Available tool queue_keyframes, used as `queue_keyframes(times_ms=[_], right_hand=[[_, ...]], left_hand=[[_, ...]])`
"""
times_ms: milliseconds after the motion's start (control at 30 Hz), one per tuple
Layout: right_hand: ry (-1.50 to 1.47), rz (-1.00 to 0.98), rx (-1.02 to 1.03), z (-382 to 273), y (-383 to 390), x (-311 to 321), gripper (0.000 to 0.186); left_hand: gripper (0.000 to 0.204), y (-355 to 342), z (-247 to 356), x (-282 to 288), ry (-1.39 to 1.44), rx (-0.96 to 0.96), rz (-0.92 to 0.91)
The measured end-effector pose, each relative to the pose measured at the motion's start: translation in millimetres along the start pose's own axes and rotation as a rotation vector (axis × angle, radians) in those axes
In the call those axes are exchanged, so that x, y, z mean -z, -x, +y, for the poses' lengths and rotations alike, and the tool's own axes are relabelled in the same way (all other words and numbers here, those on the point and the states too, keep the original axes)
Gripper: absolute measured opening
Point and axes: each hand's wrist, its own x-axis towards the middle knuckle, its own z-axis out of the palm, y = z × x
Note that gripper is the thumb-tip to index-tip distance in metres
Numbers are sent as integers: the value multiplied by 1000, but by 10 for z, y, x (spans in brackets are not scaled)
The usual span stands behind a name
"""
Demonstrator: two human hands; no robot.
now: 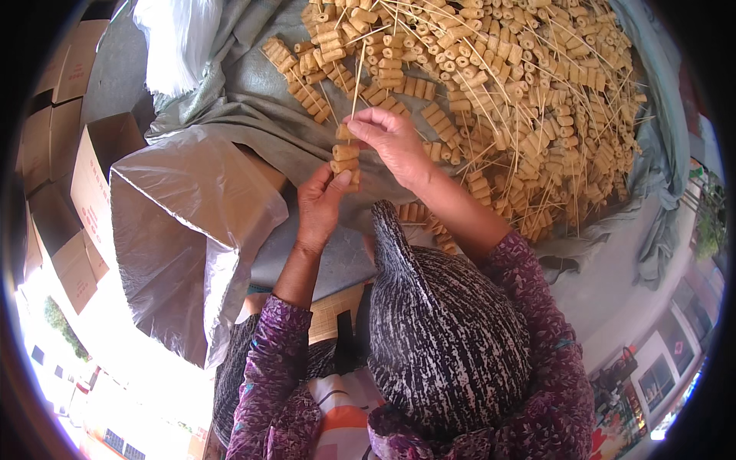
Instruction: The person organizes wooden skewers with circular tokens into bundles, places the bundles into a cardboard box lined with plastic, and then prepares a new plastic bag and box to continue packing.
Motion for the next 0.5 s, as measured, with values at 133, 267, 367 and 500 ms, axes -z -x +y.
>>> queue_keyframes(times_ms=[133, 267, 367, 500], right_hand=[[-48, 28, -59, 8, 102, -44, 23], [-81, 13, -47, 3, 104, -13, 21], [125, 70, 329, -100, 80, 10, 17], [853, 83, 1154, -337, 181, -132, 21]], left_hand=[[29, -4, 130, -8, 116, 150, -55], [33, -76, 163, 28, -2, 78, -54], [44, -145, 199, -2, -4, 8, 62], [60, -95, 131, 166, 400, 188, 165]])
